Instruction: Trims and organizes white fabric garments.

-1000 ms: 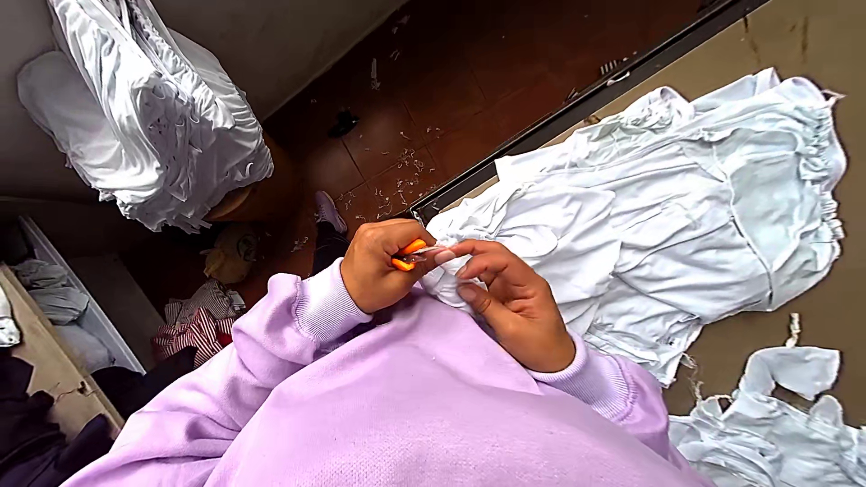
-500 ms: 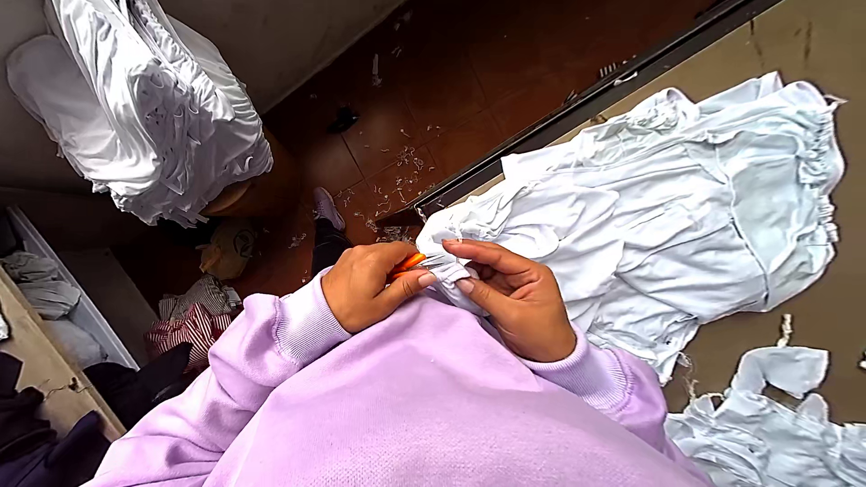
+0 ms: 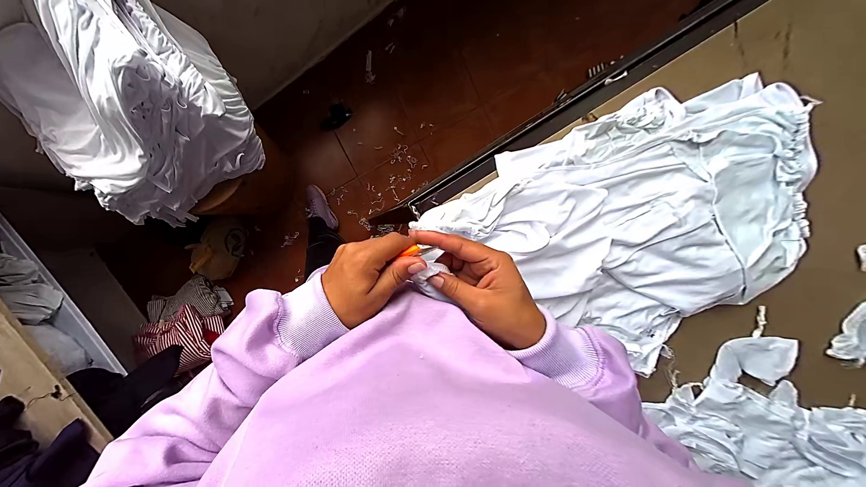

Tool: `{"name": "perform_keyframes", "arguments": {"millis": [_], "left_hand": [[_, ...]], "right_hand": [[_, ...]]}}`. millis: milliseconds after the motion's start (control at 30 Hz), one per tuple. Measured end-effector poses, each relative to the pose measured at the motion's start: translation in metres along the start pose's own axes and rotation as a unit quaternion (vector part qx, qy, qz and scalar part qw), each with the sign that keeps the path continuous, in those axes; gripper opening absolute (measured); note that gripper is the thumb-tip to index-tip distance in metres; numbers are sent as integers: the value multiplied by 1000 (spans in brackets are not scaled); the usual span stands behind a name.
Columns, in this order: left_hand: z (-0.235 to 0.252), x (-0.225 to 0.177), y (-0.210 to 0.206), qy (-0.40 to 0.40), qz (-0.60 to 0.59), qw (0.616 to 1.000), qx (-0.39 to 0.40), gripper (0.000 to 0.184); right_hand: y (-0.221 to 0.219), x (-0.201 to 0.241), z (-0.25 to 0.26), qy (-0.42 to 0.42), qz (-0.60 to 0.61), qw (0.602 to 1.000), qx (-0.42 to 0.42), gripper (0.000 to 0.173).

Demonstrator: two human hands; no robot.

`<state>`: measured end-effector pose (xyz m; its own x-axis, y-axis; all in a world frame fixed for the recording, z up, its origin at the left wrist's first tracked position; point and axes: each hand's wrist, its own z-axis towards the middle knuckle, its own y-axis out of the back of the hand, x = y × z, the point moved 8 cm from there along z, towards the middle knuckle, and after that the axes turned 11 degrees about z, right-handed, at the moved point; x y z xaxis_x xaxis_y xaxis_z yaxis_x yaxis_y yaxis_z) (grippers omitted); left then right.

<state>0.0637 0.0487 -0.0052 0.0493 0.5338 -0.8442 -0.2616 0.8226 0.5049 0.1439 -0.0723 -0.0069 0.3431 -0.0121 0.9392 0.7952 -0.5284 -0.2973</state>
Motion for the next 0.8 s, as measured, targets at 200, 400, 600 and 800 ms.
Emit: {"name": "perform_keyframes", "arguments": {"millis": [200,400,600,800], "left_hand": [[15,23,25,36,-80,986,-141,52],[68,3,-38,-67,83,988,109,27],[87,20,-91,-33,123,968,214,15],[79,-8,-57,99,-342,924,137,6]], "right_hand": [[-16,-5,2,30,-311,945,101,41],[-17,5,-17,109,-373,914,120,23],[18,15,-30,95,-380,920,7,29],[63,54,-37,228,-407,870,-161,44]]}}
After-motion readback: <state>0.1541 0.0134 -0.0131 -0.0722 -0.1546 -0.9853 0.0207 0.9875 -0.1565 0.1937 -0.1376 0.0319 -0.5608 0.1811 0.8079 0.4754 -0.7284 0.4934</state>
